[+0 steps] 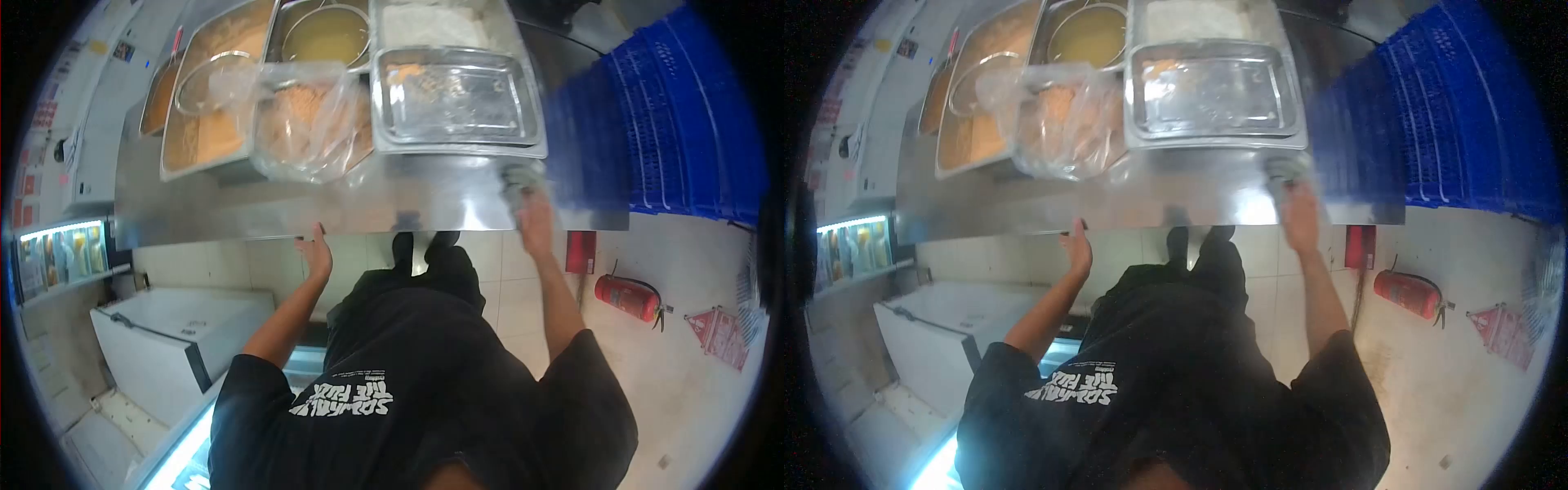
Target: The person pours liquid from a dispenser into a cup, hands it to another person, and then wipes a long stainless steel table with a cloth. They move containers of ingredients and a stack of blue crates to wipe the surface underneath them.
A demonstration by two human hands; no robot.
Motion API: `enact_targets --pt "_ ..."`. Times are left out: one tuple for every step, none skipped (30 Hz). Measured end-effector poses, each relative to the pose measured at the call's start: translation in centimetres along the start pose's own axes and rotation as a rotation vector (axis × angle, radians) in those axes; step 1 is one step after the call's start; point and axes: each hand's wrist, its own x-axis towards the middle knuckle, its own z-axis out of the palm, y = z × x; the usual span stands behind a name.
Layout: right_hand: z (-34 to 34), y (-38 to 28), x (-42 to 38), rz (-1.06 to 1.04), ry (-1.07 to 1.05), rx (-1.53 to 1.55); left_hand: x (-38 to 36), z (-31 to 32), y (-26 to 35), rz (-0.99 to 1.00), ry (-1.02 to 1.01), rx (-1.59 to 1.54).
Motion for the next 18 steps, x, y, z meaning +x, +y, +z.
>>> enact_targets --pt "-0.4 0.4 -0.3 0.167 -0.013 -0.105 -0.3 -1.2 -0.8 0.148 -0.107 -0.017" --pt "-1.6 -0.7 -0.1 0.213 -0.014 -0.041 -0.7 -2.6 -2.3 0.126 -0.1 -0.012" --pt "-1.0 -1.7 -0.2 0.199 -0.034 -0.037 -1.3 -4.7 -4.0 0.237 -0.249 0.055" --pt "-0.4 -2.6 0.0 0.137 -0.008 -0.07 -1.5 -6.2 -5.4 0.35 -0.395 0.112" --pt "0.4 -3.7 0.0 0.078 0.014 -0.104 -0.9 -7.2 -6.8 0.327 -0.386 0.106" --pt "1.2 -5.9 0.3 0.017 -0.062 -0.156 0.2 -8.0 -8.4 0.376 -0.54 0.357" --pt "1.7 -9.3 1.0 -0.073 -0.091 -0.13 1.3 -8.4 -9.9 0.425 -0.693 0.606" --pt "1.1 -13.6 2.1 -0.101 -0.243 -0.059 2.3 -8.0 -11.6 0.412 -0.686 0.593" --pt "3.5 -15.5 2.7 -0.272 -0.224 -0.057 3.3 -7.2 -13.7 0.424 -0.557 0.488" --pt "2.9 -20.2 4.2 -0.328 -0.313 0.007 4.1 -6.4 -15.4 0.44 -0.427 0.384" --pt "3.3 -24.0 5.2 -0.47 -0.268 0.125 4.4 -5.5 -16.1 0.434 -0.427 0.38" --pt "4.3 -27.6 6.2 -0.572 -0.316 0.239 4.4 -4.5 -16.5 0.266 -0.231 0.175" --pt "6.4 -31.0 6.7 -0.731 -0.335 0.263 4.4 -3.4 -17.3 0.097 -0.033 -0.029" --pt "8.4 -34.4 7.0 -0.828 -0.32 0.28 4.4 -2.1 -19.5 0.088 -0.036 -0.031" --pt "10.0 -37.4 7.3 -0.933 -0.305 0.297 4.3 -0.2 -22.0 -0.056 -0.135 0.12" --pt "11.2 -40.3 7.9 -0.996 -0.297 0.219 3.9 0.9 -23.5 -0.202 -0.231 0.266" --pt "11.9 -42.0 8.3 -1.057 -0.282 0.142 2.9 1.2 -23.9 -0.211 -0.227 0.257" --pt "11.9 -42.0 8.5 -1.07 -0.281 0.139 1.7 1.5 -24.1 -0.079 -0.326 0.318"
